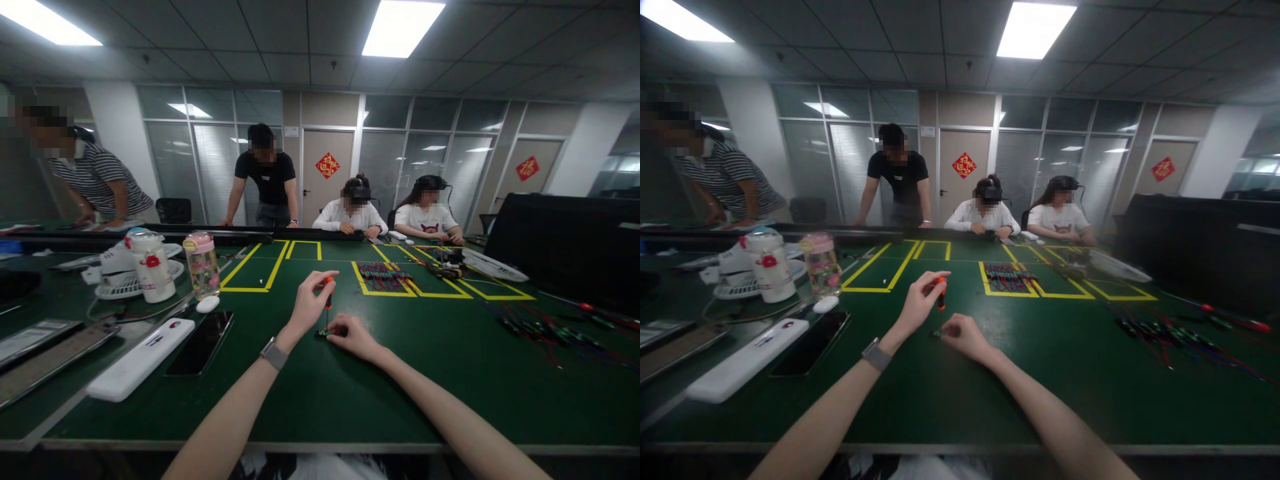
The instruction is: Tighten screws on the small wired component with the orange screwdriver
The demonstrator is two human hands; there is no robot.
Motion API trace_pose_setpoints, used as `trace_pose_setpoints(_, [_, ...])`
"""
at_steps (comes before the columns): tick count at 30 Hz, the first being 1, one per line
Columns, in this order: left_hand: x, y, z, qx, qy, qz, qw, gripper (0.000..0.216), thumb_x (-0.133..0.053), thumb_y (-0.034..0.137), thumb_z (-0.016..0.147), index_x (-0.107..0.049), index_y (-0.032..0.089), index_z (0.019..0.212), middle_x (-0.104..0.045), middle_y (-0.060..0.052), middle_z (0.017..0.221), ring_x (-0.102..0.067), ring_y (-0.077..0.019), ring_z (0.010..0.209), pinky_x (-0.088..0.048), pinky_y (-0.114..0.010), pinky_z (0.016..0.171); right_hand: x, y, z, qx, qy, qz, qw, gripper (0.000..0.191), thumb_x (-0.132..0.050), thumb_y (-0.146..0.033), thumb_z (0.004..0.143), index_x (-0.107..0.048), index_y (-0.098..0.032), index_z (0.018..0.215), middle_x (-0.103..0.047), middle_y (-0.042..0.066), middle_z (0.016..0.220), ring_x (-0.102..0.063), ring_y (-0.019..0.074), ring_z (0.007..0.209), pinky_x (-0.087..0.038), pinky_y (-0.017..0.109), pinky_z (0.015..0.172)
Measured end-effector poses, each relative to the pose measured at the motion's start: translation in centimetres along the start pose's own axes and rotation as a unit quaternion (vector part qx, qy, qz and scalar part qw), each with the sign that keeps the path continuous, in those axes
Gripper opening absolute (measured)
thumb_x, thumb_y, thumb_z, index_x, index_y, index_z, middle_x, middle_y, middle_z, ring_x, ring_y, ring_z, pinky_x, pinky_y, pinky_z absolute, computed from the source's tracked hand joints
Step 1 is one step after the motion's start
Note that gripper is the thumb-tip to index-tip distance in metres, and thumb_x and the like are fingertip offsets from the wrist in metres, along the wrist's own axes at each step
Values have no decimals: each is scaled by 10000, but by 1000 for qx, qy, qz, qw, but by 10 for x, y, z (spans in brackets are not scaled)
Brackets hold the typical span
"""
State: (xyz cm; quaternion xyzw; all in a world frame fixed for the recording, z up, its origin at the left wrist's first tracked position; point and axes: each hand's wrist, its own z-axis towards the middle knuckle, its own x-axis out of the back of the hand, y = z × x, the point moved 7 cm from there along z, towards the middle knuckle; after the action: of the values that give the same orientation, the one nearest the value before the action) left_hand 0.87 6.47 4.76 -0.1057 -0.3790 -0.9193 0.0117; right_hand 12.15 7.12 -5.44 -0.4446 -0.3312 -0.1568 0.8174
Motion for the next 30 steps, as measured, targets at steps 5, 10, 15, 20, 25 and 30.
trace_pose_setpoints(5, [2, 0, 0, 2, 3, 10, 1000, 287, -498, 321, 891, -653, 218, 1110, -585, -59, 1043, -584, -162, 921, -488, -271, 799, 0, 0, 1, 2, 2, -5, 1000, 129, -674, -133, 709, -719, -155, 827, -602, 9, 730, -543, 113, 641, -422, 216, 603])
trace_pose_setpoints(10, [-4, 1, 1, 7, -25, -39, 999, 311, -452, 288, 913, -621, 206, 1161, -626, -69, 1045, -606, -172, 934, -493, -306, 838, 0, 0, 1, 1, 3, -10, 1000, 128, -673, -138, 706, -719, -163, 822, -609, 7, 730, -544, 115, 637, -420, 217, 597])
trace_pose_setpoints(15, [1, 2, -1, -11, 12, 19, 1000, 222, -594, 326, 831, -689, 209, 994, -587, -49, 956, -586, -162, 877, -495, -266, 758, 0, -1, 0, -1, 4, -15, 1000, 117, -672, -152, 709, -720, -159, 816, -610, 9, 723, -542, 116, 631, -414, 217, 587])
trace_pose_setpoints(20, [-2, 5, -2, -12, -7, 22, 1000, 300, -451, 321, 915, -646, 227, 1123, -590, -56, 1041, -584, -155, 914, -478, -286, 836, 0, -2, 0, 3, 3, -17, 1000, 109, -668, -144, 710, -720, -150, 806, -603, 11, 717, -540, 116, 630, -410, 216, 588])
trace_pose_setpoints(25, [-4, 0, 0, -6, -11, -21, 1000, 306, -462, 299, 909, -629, 207, 1149, -632, -66, 1029, -612, -170, 909, -496, -297, 816, 0, -1, 1, 3, 0, -22, 1000, 117, -668, -152, 714, -723, -155, 818, -608, 9, 715, -539, 118, 632, -409, 219, 588])
trace_pose_setpoints(30, [2, -2, 1, -1, 13, 11, 1000, 254, -564, 320, 849, -682, 221, 1051, -591, -55, 983, -596, -161, 873, -500, -259, 747, 0, 0, 0, 3, -1, -18, 1000, 126, -669, -153, 714, -722, -152, 829, -607, 9, 718, -538, 117, 635, -406, 217, 590])
